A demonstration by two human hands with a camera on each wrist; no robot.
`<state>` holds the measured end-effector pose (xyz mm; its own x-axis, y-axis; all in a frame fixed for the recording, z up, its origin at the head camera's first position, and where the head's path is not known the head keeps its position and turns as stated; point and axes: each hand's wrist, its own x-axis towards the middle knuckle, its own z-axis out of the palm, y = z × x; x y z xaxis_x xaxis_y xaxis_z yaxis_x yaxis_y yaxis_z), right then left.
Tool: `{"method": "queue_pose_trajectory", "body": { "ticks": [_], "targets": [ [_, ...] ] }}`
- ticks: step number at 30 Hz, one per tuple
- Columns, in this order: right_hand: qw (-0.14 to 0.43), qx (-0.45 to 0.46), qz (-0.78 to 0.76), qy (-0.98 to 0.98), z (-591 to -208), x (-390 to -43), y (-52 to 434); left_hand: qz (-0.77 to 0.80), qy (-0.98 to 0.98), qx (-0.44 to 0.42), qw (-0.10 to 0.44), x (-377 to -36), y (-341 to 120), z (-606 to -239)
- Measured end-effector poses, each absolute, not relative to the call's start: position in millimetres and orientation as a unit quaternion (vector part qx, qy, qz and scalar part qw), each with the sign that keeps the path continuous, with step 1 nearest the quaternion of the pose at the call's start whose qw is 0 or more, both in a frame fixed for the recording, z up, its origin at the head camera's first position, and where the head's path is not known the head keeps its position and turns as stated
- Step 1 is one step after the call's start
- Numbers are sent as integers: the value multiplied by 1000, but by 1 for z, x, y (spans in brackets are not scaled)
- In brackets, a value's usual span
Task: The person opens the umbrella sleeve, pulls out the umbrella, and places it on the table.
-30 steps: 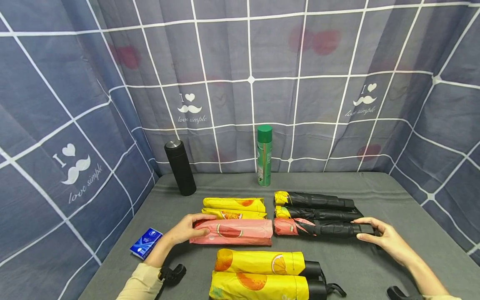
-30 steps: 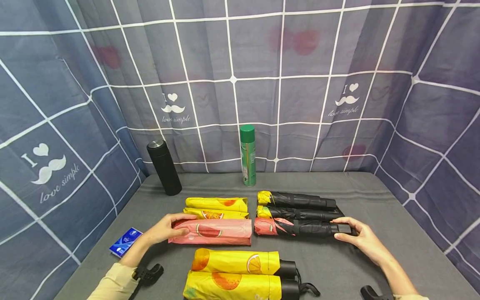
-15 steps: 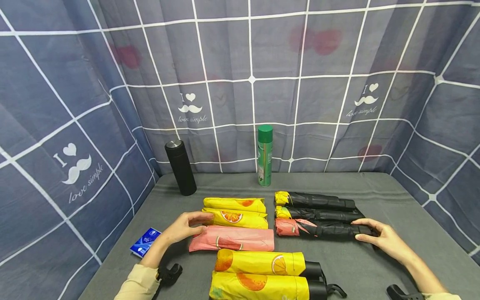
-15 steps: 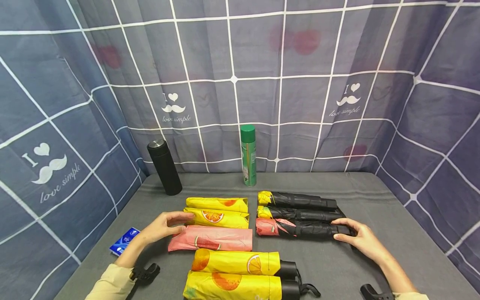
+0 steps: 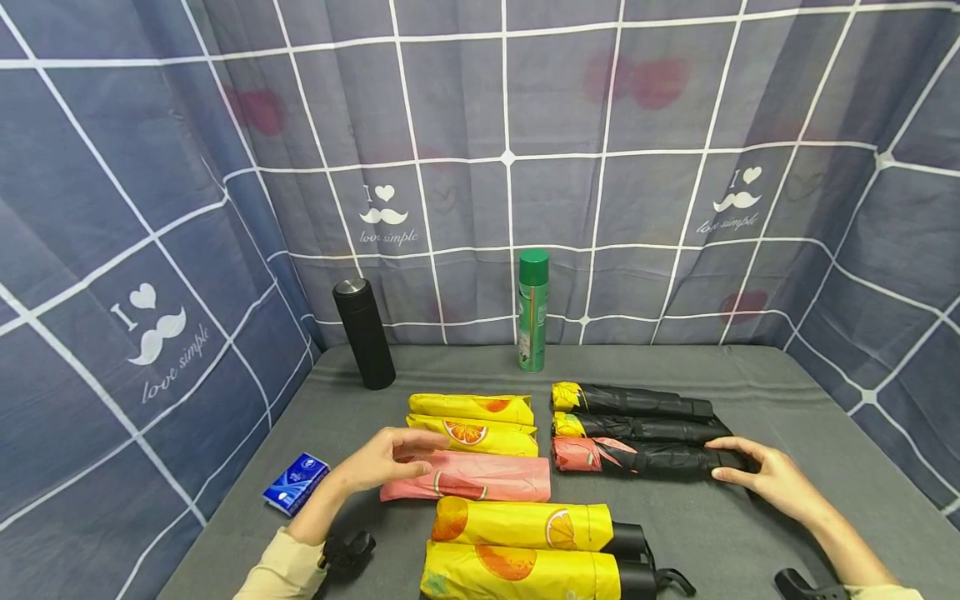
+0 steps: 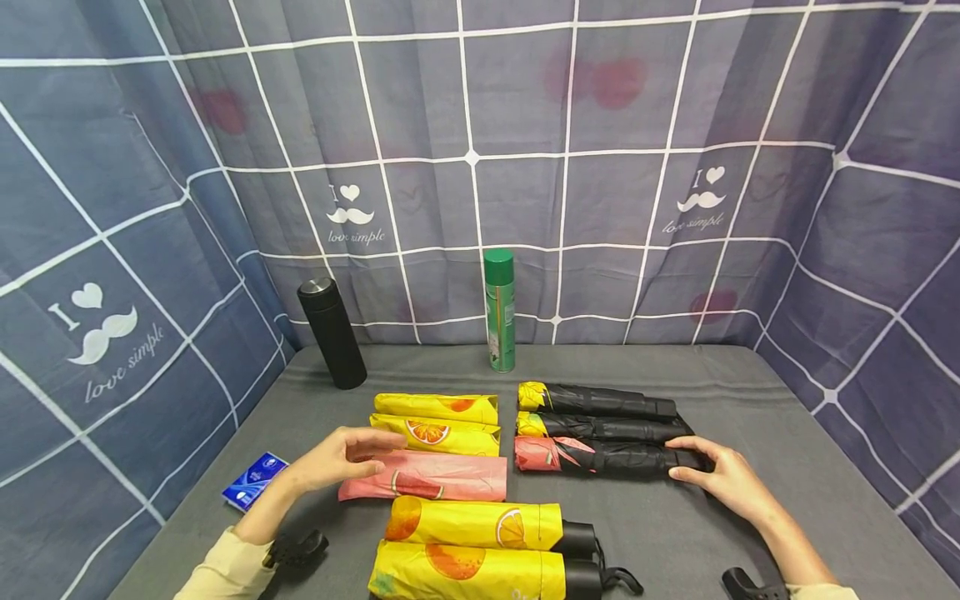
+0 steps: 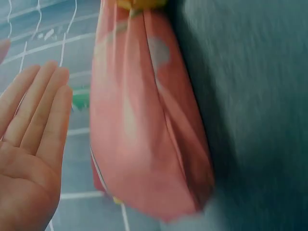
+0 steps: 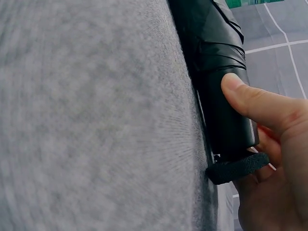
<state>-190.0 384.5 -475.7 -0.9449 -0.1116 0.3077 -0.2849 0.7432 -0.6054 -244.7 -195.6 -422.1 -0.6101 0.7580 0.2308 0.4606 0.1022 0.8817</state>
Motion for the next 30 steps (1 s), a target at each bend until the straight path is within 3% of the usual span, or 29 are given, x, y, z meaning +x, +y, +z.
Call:
{"method": "queue_pose_trajectory", "body": {
  "ticks": [11, 20, 30],
  "targets": [
    [163, 142, 332, -918, -479, -190, 381, 442, 745, 482, 129, -223, -163, -418],
    [180, 168, 324, -913, -479, -189, 382, 468, 706, 486, 213, -219, -148, -442],
    [203, 158, 292, -921, -477, -189, 381, 430, 749, 471, 183, -217, -152, -458]
  ]
}}
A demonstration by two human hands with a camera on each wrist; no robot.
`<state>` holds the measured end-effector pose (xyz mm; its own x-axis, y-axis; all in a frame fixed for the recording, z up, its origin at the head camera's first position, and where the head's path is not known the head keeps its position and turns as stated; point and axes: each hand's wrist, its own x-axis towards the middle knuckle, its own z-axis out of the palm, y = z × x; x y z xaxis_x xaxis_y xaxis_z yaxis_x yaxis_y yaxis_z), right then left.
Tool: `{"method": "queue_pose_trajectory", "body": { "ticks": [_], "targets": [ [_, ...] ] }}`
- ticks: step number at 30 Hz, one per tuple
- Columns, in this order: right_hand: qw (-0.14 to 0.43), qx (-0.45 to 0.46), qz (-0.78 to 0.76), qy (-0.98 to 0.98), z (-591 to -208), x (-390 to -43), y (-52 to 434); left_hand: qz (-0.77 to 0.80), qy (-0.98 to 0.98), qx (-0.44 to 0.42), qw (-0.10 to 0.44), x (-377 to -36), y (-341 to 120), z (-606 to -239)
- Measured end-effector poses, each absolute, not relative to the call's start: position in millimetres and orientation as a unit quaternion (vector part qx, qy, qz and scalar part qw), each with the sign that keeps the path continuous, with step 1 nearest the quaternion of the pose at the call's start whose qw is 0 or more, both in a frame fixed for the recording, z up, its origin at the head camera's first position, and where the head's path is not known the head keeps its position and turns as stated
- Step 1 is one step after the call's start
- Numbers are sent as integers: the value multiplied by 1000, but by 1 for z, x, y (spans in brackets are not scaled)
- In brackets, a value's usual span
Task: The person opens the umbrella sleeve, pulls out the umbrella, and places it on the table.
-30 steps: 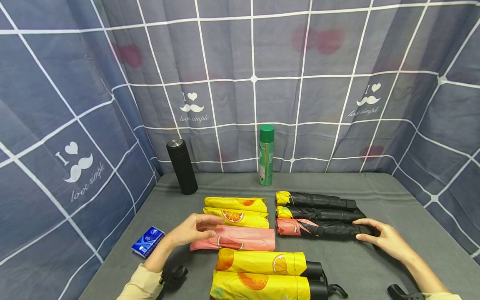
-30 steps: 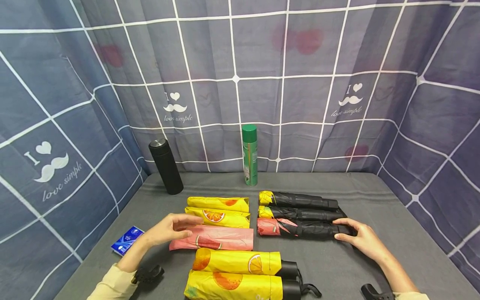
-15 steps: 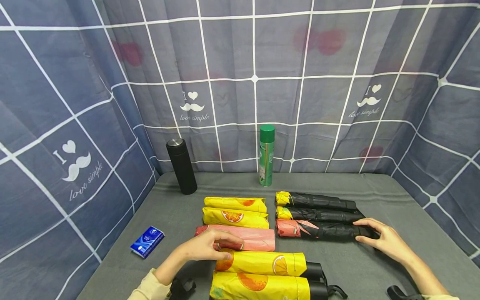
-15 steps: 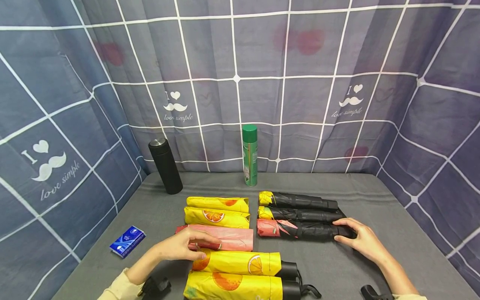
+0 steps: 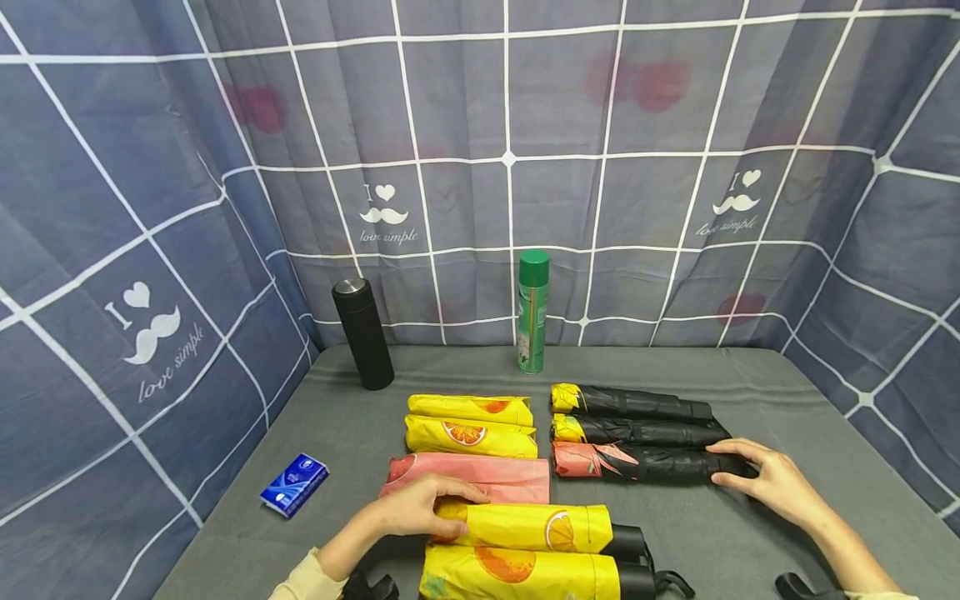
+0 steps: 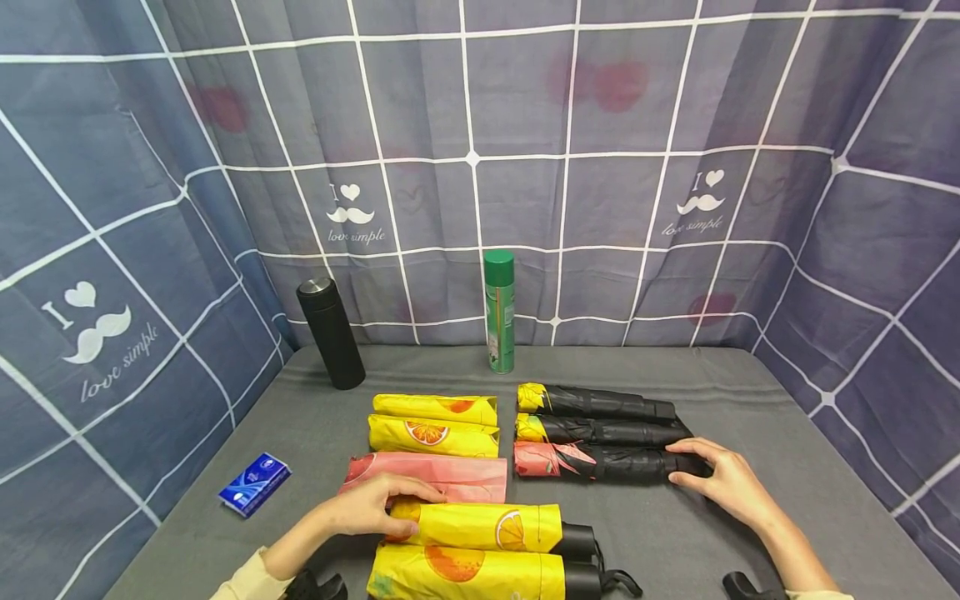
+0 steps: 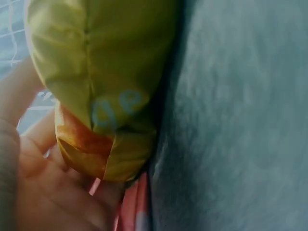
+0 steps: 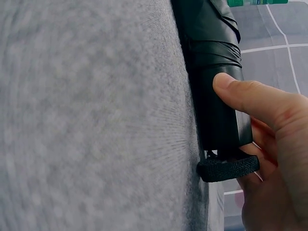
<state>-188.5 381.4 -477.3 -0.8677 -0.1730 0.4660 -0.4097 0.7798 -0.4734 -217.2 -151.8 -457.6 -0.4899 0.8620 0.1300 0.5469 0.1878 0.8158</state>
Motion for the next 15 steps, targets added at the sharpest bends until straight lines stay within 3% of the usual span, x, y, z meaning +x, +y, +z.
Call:
{"method": "queue_pose_trajectory", "body": {
  "ticks": [15],
  "targets": [
    [167, 127, 288, -934, -470, -188, 384, 388, 778, 464, 167, -213, -144, -463]
  ]
}}
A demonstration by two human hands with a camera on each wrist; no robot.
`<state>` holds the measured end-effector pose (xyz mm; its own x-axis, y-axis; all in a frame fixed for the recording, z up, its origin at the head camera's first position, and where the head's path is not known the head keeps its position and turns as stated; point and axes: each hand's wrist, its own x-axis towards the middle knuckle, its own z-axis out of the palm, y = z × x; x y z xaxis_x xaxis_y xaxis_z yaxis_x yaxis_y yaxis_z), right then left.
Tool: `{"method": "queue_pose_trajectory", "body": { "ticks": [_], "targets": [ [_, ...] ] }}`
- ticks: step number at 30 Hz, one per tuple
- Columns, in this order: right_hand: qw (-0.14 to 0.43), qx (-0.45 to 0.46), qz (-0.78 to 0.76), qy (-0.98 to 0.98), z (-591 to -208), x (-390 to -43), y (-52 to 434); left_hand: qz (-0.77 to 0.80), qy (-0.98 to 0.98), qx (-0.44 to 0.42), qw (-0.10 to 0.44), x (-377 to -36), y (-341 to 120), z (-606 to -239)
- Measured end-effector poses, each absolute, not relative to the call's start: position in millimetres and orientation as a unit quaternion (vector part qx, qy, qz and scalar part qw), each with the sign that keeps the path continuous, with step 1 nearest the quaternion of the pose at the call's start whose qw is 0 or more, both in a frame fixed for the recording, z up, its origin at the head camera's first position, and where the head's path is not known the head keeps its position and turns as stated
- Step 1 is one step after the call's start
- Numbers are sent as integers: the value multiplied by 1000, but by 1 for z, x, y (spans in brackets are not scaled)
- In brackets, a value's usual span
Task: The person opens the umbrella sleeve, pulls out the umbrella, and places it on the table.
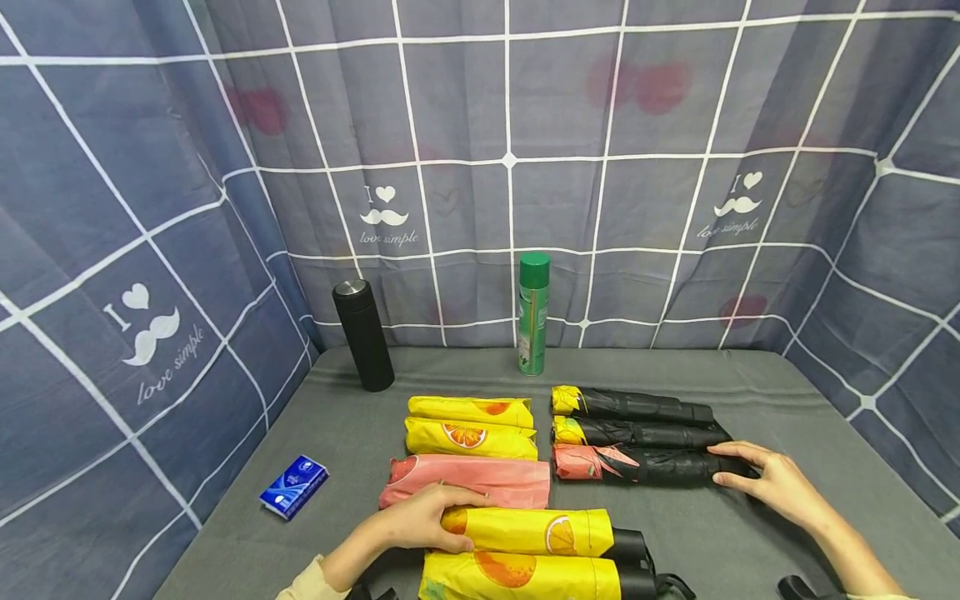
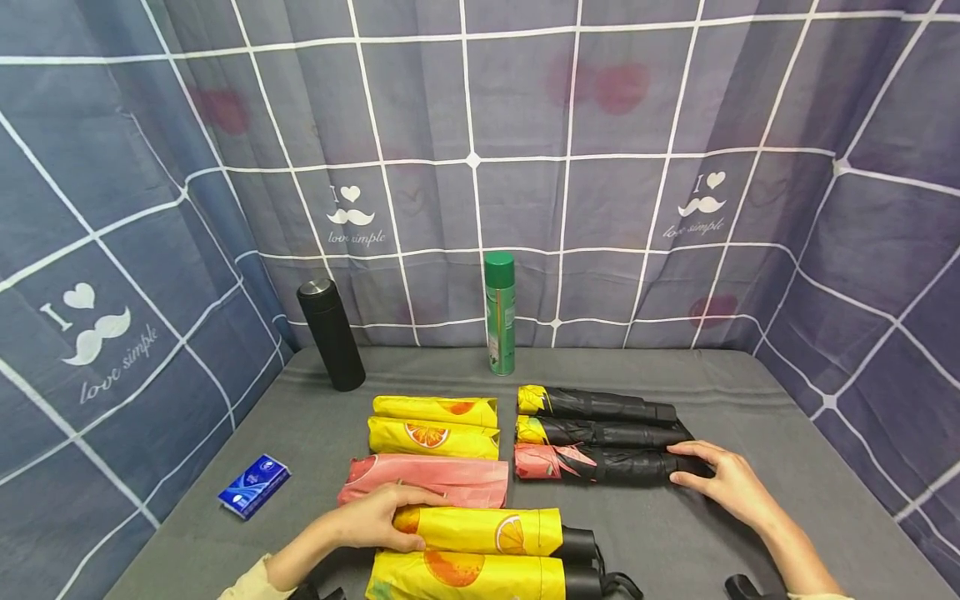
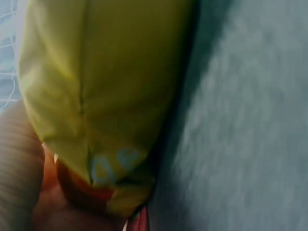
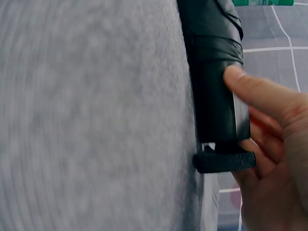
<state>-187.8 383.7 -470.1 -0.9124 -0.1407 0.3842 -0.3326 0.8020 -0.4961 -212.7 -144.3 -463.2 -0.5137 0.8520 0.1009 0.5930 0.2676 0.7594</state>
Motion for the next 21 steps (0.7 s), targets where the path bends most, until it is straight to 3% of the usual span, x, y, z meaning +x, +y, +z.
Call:
{"method": "queue_pose_trajectory", "body": {
  "ticks": [15, 21],
  "targets": [
    [117, 90, 320, -936, -444, -173, 375, 427, 797, 416, 95, -207, -135, -462],
    [125, 158, 407, -891, -426, -174, 348, 469, 786, 392, 94, -209, -136, -456]
  ]
}}
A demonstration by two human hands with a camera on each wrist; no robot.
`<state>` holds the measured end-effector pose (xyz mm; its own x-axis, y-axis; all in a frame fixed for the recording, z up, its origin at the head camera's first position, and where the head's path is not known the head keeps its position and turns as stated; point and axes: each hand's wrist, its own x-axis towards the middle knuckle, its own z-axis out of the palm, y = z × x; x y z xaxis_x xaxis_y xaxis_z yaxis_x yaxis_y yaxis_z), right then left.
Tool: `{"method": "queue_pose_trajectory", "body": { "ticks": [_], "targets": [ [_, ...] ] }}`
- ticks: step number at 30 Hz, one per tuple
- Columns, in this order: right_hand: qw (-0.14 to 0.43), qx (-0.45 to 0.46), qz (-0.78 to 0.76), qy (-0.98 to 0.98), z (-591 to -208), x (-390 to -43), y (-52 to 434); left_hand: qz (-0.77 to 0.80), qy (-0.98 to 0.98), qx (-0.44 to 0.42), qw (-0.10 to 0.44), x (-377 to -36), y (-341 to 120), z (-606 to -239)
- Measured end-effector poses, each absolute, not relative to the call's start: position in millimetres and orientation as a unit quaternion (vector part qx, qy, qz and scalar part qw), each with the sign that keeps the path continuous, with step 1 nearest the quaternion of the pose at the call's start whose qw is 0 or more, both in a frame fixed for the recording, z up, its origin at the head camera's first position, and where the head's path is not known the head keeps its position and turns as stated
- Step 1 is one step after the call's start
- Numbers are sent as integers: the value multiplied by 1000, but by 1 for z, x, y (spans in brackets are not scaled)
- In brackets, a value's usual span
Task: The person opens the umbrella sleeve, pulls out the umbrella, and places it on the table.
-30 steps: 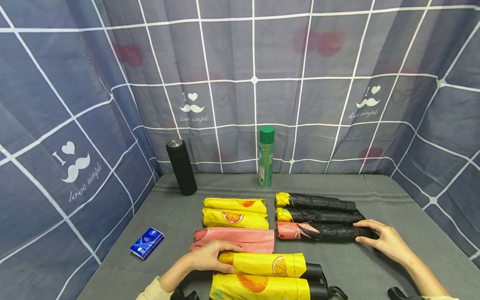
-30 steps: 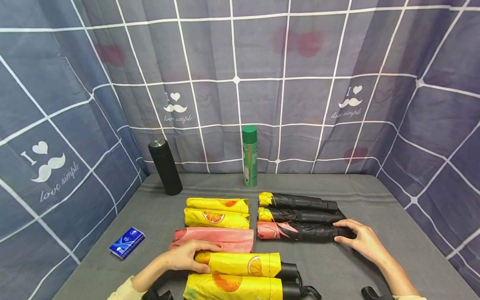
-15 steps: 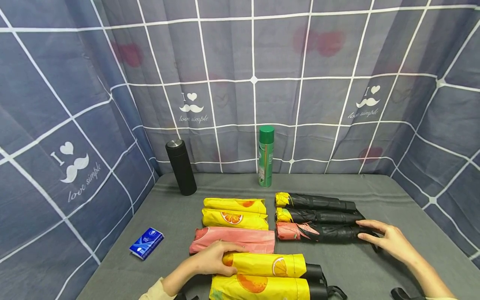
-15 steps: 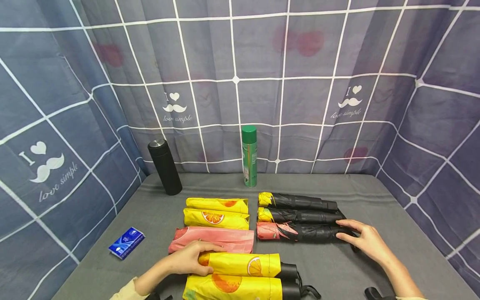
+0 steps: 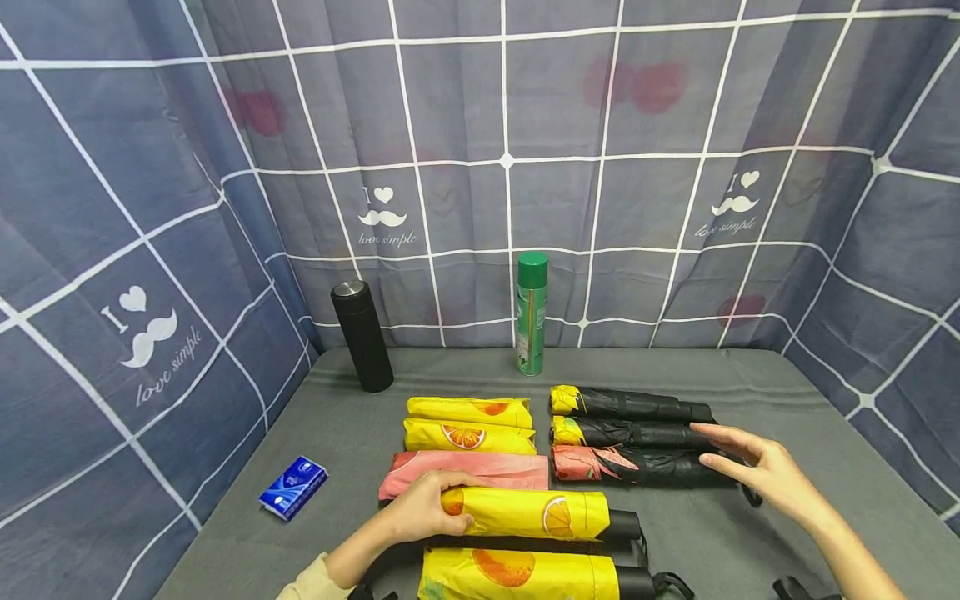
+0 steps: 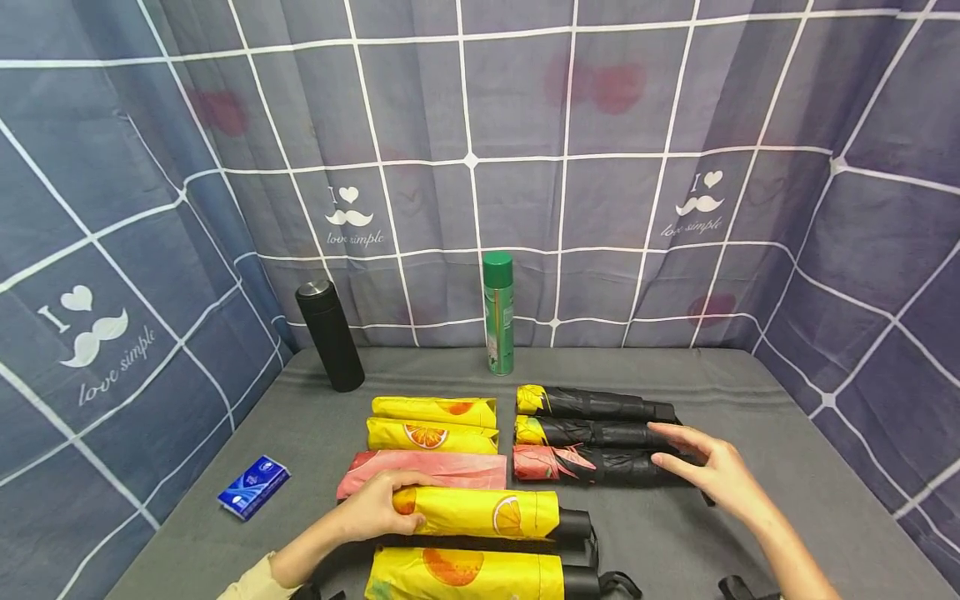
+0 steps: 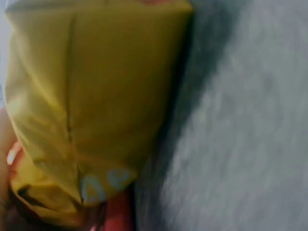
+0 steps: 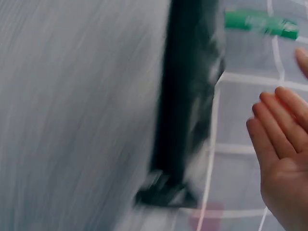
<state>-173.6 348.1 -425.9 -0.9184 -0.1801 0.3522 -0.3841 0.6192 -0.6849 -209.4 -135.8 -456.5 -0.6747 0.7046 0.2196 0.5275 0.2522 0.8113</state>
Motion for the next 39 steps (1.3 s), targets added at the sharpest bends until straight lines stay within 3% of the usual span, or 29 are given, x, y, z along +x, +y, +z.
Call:
{"method": "queue_pose_trajectory", "body": {
  "ticks": [7, 16, 23, 29, 39],
  "targets": [
    [111, 304, 479, -816, -406, -168, 300, 510, 778, 356, 84, -211, -138, -440],
    [116, 381, 464, -792, -402, -161, 258, 514, 790, 321, 89, -205, -135, -419],
    [104, 374, 455, -801, -410, -165, 252, 523, 783, 325, 93, -192, -127, -393],
    [172, 381, 433, -798, -414, -164, 244, 526, 778, 332, 89, -197, -126, -396],
    [208, 360, 441, -795, -404, -157, 234, 525, 761, 367, 105, -214, -129, -415]
  ]
}}
